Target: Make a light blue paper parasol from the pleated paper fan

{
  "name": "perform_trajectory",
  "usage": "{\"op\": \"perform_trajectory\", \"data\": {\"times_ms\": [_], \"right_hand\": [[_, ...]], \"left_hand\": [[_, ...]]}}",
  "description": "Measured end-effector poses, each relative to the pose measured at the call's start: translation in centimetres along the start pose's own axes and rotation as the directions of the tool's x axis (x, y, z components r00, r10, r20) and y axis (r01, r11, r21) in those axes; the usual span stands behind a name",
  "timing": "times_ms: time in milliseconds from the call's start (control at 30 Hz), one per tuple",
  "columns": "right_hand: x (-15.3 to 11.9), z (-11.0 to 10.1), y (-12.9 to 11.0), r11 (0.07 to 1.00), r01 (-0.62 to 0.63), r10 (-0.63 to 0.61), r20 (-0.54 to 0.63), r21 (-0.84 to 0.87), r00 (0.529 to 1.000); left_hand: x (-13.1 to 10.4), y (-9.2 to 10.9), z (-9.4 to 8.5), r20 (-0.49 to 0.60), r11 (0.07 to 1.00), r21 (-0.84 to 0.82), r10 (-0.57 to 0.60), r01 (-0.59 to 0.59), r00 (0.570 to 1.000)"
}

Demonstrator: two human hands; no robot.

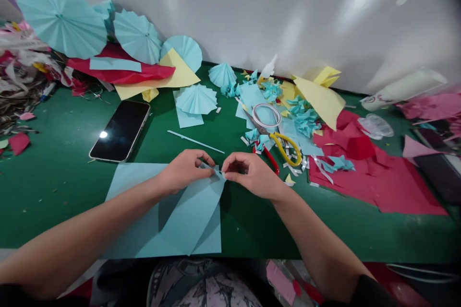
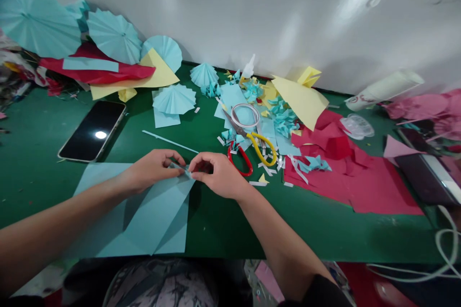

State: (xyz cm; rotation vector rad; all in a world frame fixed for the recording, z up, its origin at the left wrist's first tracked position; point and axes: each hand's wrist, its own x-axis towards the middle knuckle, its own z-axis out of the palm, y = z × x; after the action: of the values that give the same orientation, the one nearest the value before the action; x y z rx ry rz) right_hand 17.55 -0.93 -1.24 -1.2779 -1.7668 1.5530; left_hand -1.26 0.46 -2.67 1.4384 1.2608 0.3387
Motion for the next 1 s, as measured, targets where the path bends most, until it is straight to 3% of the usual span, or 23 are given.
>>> {"op": "perform_trajectory", "data": {"times_ms": [467, 1000], "right_hand": [[-0.33, -0.81, -0.15, 1.000, -0.030, 0.030, 0.101, -0.008, 0.994], [-0.32, -0.71, 0.13, 0.988, -0.061, 0.077, 0.112, -0.141, 0.991]], "left_hand": [[0.26, -0.70, 0.06, 0.001, 0.999, -0.053, 0.010, -0.010, 1.000], [-0.03, -0.15, -0.04, -0.017, 1.000, -0.022, 0.019, -0.019, 1.000]]}}
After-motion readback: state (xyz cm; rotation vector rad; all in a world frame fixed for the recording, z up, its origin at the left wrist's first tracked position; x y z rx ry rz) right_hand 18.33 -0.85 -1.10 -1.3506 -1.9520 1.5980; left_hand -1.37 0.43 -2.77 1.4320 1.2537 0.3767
